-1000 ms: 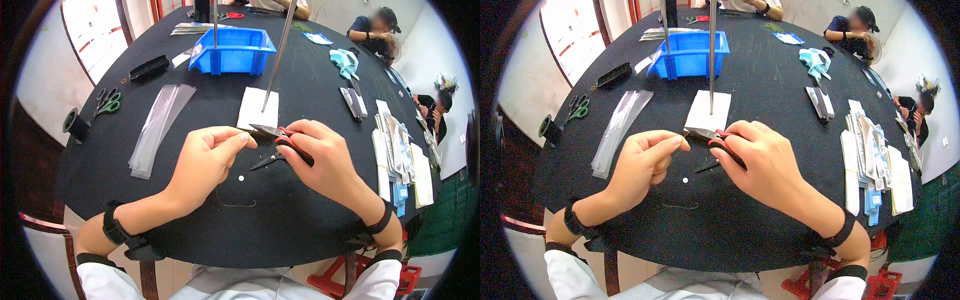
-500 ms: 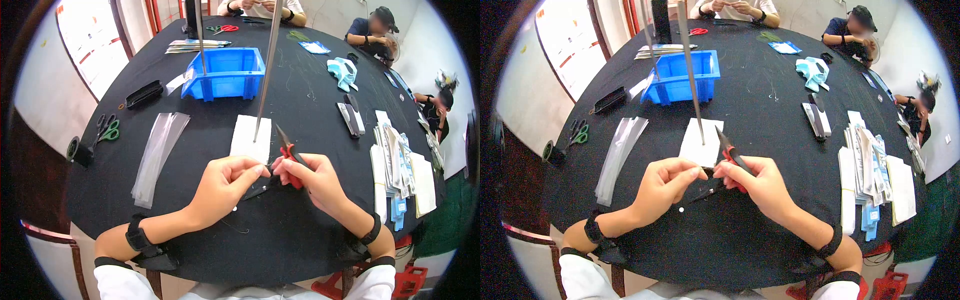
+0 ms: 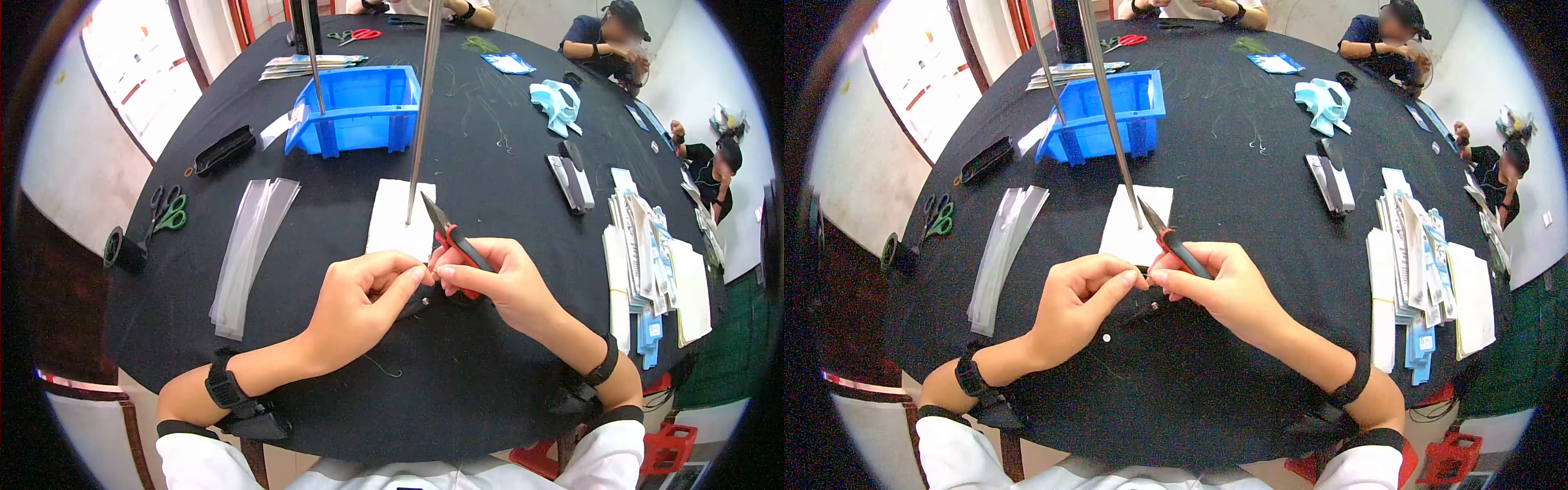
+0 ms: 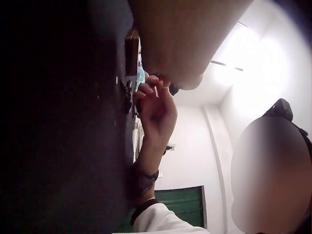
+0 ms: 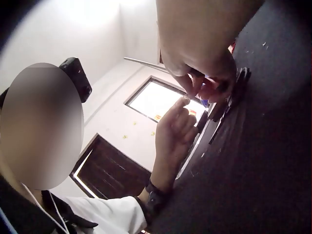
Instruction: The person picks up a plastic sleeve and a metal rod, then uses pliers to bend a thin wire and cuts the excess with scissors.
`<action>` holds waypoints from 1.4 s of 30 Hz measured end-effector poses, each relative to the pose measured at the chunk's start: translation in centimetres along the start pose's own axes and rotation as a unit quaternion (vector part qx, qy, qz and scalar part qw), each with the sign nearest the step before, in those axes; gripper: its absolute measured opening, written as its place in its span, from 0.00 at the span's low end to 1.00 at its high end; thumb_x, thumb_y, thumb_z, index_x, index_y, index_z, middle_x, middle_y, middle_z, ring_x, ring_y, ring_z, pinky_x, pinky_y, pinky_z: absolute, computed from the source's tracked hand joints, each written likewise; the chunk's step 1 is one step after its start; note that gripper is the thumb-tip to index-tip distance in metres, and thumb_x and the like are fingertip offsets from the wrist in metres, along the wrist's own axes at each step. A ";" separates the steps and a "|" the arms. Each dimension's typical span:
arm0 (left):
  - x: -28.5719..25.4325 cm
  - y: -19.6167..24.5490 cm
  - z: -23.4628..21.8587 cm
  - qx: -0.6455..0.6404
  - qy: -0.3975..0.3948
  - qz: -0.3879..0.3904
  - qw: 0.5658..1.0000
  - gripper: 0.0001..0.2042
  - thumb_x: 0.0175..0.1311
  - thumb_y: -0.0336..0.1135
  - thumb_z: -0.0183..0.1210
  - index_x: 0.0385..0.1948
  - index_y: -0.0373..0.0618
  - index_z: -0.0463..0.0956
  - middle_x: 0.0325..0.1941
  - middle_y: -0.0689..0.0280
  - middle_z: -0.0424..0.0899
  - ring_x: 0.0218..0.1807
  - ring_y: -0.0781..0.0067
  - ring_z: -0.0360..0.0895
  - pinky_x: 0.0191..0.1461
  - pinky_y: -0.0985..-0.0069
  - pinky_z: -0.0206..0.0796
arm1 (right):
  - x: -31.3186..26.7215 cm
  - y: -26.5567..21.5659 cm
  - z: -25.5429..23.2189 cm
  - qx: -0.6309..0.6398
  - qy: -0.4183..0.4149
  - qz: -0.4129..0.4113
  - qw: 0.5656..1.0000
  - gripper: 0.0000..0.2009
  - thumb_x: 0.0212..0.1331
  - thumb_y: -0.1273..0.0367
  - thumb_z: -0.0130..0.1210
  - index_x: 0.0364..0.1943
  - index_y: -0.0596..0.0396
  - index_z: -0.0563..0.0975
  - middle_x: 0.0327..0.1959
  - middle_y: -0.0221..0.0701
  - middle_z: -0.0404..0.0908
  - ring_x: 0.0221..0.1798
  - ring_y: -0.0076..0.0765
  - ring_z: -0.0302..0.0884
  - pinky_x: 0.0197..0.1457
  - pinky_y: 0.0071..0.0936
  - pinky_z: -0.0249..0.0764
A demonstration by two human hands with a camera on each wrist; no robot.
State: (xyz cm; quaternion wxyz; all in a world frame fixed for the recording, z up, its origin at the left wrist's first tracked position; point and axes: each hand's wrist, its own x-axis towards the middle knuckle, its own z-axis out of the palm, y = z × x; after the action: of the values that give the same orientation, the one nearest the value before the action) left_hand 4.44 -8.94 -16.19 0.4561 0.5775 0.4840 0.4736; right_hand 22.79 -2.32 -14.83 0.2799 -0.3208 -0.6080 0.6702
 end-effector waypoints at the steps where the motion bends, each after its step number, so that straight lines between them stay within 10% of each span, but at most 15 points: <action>1: -0.1 0.2 0.1 -0.003 0.001 -0.005 1.000 0.07 0.62 0.29 0.52 0.34 0.35 0.77 0.28 0.70 0.80 0.25 0.91 0.65 0.25 0.89 0.54 | 0.0 0.1 -0.1 -0.024 -0.001 -0.020 1.000 0.08 0.54 0.68 0.57 0.32 0.59 0.78 0.28 0.27 0.78 0.29 0.17 0.71 0.33 0.14 0.65; 12: -0.2 0.8 -0.2 -0.004 0.013 -0.014 1.000 0.06 0.59 0.29 0.56 0.30 0.35 0.76 0.12 0.77 0.65 0.16 0.93 0.54 0.19 0.85 0.43 | 0.0 0.4 0.5 -0.302 0.029 -0.278 0.911 0.05 0.47 0.77 0.57 0.30 0.62 0.75 0.35 0.34 0.74 0.33 0.27 0.74 0.34 0.20 0.70; 26: 0.1 -0.9 -0.7 -0.035 -0.003 -0.026 0.999 0.08 0.60 0.31 0.56 0.34 0.34 0.77 0.22 0.74 0.76 0.22 0.93 0.64 0.22 0.89 0.52 | 0.2 0.7 1.1 -0.367 0.071 -0.346 0.861 0.06 0.45 0.77 0.58 0.30 0.63 0.76 0.33 0.36 0.75 0.30 0.32 0.75 0.32 0.22 0.71; 42: -0.3 0.0 -0.4 -0.053 -0.017 -0.084 0.995 0.07 0.57 0.30 0.56 0.29 0.34 0.77 0.11 0.77 0.65 0.16 0.92 0.55 0.19 0.85 0.45 | 0.3 0.8 0.9 -0.410 0.057 -0.389 0.823 0.07 0.39 0.81 0.59 0.26 0.62 0.75 0.35 0.38 0.75 0.33 0.36 0.74 0.35 0.25 0.70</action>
State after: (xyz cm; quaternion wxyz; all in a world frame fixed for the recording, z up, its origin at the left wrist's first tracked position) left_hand 3.98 -9.22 -16.11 0.5319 0.5180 0.4974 0.4488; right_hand 21.90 -2.78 -15.60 0.3940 -0.1803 -0.8840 0.1755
